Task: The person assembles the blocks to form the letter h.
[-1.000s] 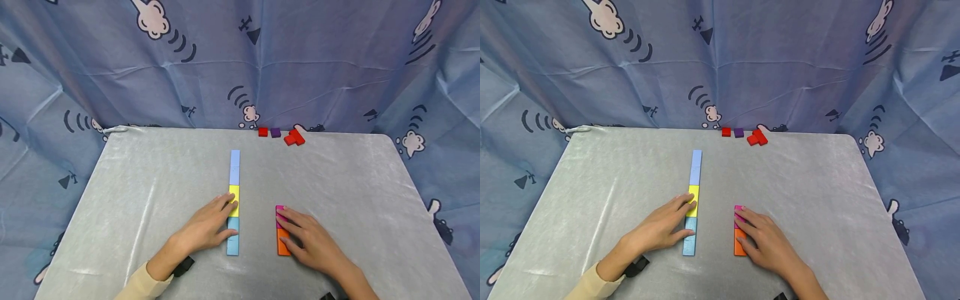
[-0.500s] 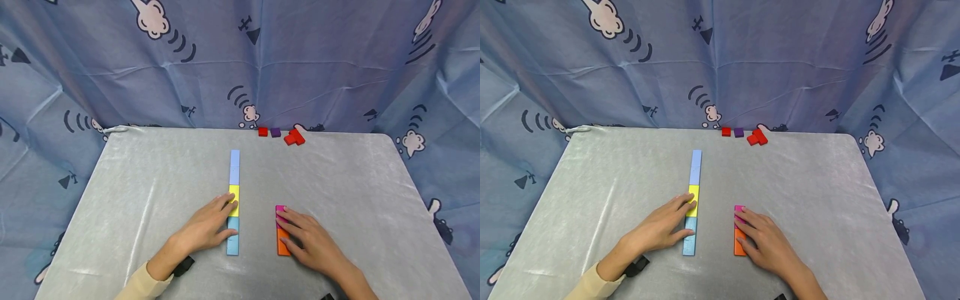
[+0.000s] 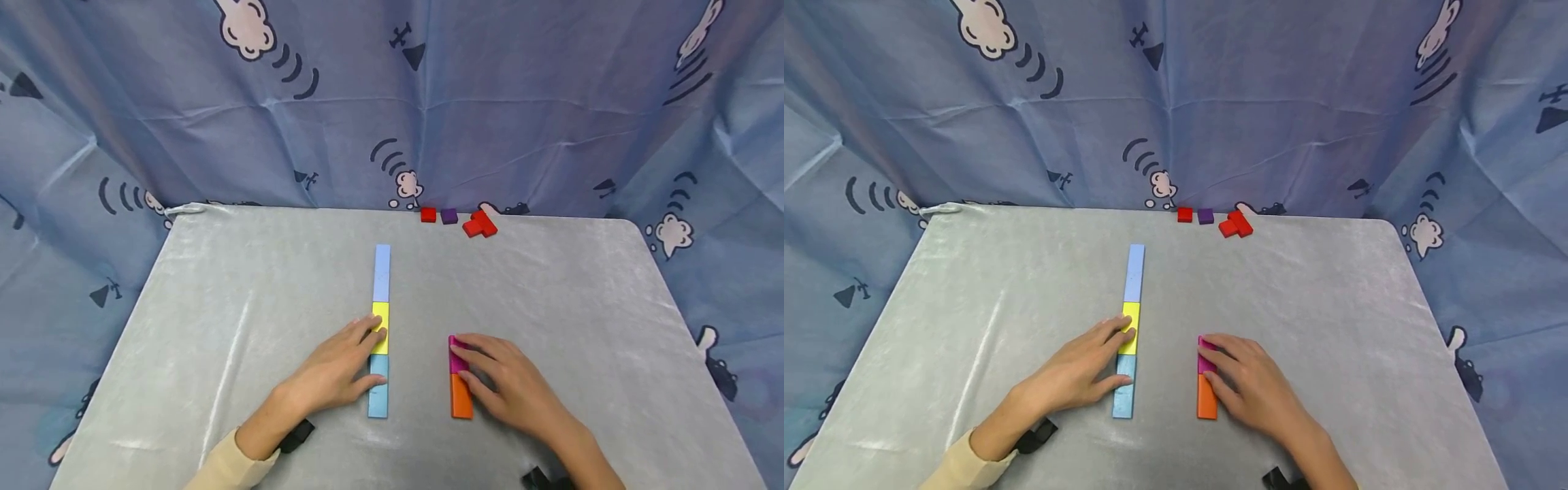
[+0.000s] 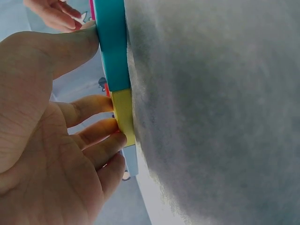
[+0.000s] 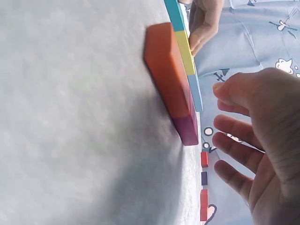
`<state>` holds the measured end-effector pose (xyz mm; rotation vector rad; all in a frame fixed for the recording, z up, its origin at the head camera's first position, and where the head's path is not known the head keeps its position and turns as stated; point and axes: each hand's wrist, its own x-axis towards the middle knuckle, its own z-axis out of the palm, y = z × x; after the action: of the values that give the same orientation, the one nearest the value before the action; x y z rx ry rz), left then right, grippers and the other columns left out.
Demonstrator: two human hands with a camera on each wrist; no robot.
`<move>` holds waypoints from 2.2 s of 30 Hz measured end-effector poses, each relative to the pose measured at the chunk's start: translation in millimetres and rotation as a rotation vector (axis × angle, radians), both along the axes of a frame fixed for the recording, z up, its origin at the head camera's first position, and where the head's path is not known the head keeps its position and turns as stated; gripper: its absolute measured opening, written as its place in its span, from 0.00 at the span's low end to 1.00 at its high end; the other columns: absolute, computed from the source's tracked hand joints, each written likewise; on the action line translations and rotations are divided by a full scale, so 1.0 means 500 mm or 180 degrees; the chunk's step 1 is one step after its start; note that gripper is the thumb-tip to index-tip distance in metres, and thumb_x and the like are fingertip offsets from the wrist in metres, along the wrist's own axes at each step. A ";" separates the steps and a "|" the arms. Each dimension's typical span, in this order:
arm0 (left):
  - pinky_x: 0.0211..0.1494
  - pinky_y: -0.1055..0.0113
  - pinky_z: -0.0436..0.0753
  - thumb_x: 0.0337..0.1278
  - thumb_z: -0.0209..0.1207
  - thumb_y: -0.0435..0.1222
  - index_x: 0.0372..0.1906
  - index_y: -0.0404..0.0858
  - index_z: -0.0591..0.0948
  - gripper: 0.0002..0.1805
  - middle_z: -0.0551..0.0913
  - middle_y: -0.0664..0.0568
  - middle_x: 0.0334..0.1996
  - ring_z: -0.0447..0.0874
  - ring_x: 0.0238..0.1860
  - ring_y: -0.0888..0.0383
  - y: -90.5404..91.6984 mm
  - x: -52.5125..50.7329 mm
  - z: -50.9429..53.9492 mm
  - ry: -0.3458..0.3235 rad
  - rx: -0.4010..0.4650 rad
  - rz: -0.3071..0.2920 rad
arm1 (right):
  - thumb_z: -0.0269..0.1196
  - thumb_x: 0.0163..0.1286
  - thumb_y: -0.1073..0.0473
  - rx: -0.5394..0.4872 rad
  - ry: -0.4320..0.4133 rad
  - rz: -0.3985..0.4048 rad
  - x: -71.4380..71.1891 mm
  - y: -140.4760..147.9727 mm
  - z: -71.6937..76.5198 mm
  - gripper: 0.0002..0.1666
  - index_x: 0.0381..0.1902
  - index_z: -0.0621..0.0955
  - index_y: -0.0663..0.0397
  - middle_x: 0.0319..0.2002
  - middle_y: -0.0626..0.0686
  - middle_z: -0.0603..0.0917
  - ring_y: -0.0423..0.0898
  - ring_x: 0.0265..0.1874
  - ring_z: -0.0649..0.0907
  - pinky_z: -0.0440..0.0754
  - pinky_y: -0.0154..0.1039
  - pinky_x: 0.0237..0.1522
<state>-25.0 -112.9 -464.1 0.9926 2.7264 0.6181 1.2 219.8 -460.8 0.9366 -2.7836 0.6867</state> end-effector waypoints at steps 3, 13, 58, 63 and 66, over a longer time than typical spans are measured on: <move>0.88 0.54 0.64 0.69 0.68 0.52 0.75 0.34 0.73 0.39 0.69 0.39 0.78 0.67 0.81 0.45 -0.002 0.005 -0.002 -0.0011 -0.0015 0.0021 | 0.77 0.63 0.58 0.0064 -0.0133 -0.0068 -0.005 0.003 0.002 0.32 0.66 0.85 0.47 0.66 0.47 0.84 0.49 0.64 0.84 0.85 0.56 0.63; 0.88 0.54 0.63 0.69 0.68 0.52 0.75 0.33 0.73 0.40 0.68 0.39 0.79 0.67 0.81 0.45 -0.002 0.000 -0.003 0.0019 -0.0025 -0.0011 | 0.77 0.62 0.60 -0.0068 -0.0036 -0.0150 -0.036 0.015 0.009 0.30 0.63 0.86 0.51 0.65 0.50 0.85 0.50 0.64 0.83 0.81 0.55 0.64; 0.89 0.54 0.62 0.70 0.67 0.52 0.76 0.33 0.71 0.40 0.67 0.39 0.80 0.64 0.83 0.45 -0.003 0.002 0.003 -0.0091 -0.0037 0.0026 | 0.68 0.72 0.64 -0.0082 -0.0409 -0.0488 -0.258 0.060 0.017 0.29 0.69 0.79 0.63 0.68 0.64 0.79 0.65 0.69 0.78 0.75 0.69 0.72; 0.88 0.54 0.62 0.70 0.67 0.52 0.76 0.33 0.71 0.40 0.67 0.39 0.80 0.64 0.83 0.45 0.001 0.000 0.001 -0.0052 -0.0035 -0.0004 | 0.67 0.73 0.64 -0.0037 -0.0481 -0.0502 -0.287 0.062 0.019 0.28 0.69 0.79 0.64 0.69 0.65 0.79 0.65 0.69 0.77 0.74 0.68 0.74; 0.88 0.54 0.63 0.70 0.67 0.52 0.76 0.33 0.72 0.40 0.68 0.39 0.80 0.64 0.83 0.45 0.001 0.000 0.001 -0.0034 -0.0023 -0.0002 | 0.67 0.73 0.64 -0.0042 -0.0511 -0.0515 -0.301 0.061 0.020 0.28 0.70 0.79 0.63 0.69 0.65 0.78 0.64 0.70 0.77 0.73 0.69 0.75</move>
<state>-24.9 -112.5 -463.7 0.9856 2.7172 0.6112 -149.3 250.3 -451.0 0.6716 -2.9478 0.7862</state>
